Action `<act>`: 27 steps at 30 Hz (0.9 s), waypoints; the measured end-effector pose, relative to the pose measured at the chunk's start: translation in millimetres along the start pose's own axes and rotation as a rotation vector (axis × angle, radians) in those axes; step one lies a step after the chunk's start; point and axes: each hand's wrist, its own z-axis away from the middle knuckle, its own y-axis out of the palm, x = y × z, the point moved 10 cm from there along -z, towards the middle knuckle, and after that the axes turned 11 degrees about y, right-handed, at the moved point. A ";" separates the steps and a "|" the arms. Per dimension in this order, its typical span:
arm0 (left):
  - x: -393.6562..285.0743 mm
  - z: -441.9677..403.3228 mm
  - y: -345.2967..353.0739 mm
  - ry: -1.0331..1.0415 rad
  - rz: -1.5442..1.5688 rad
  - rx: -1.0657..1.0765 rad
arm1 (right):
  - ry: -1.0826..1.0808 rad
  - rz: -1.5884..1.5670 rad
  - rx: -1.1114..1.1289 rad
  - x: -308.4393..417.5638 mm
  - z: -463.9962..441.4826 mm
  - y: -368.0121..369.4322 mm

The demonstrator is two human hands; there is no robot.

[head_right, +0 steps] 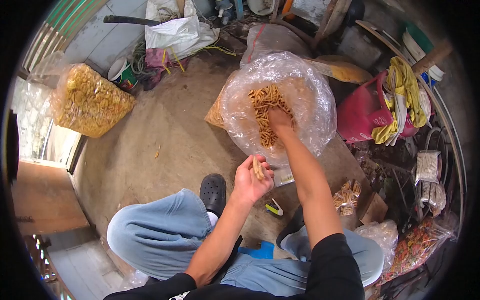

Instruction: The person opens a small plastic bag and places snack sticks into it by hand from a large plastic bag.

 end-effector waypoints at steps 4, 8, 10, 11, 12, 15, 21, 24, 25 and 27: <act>-0.3 -1.0 -0.6 -0.003 0.005 0.013 | -0.042 0.007 0.024 -0.5 3.4 -5.0; 1.2 -2.7 -1.9 -0.006 0.017 0.054 | -0.124 -0.002 0.060 -2.2 11.5 -8.9; 0.9 0.2 -2.8 0.011 0.003 0.040 | -0.128 0.002 0.070 -6.1 7.7 -0.9; -0.4 0.8 -4.8 0.023 -0.011 0.019 | -0.125 0.004 0.087 -7.6 4.2 5.0; -0.8 0.5 -5.7 0.026 -0.013 0.021 | -0.128 0.002 0.084 -3.7 5.0 0.1; 2.3 -2.5 -8.7 -0.002 -0.002 0.042 | -0.146 0.092 0.105 3.8 8.8 -4.0; 2.2 -3.8 2.2 -0.039 -0.002 0.133 | -0.113 -0.015 -0.031 1.5 26.5 -35.2; -3.0 -2.5 10.5 -0.022 0.068 0.155 | 0.005 -0.326 -0.107 -28.4 30.1 -54.1; -3.1 -0.9 12.8 -0.028 0.069 0.163 | 0.018 -0.550 -0.194 -40.0 38.5 -68.2; -9.4 2.9 21.2 0.023 0.025 0.233 | 0.027 -0.769 -0.289 -53.7 59.6 -92.3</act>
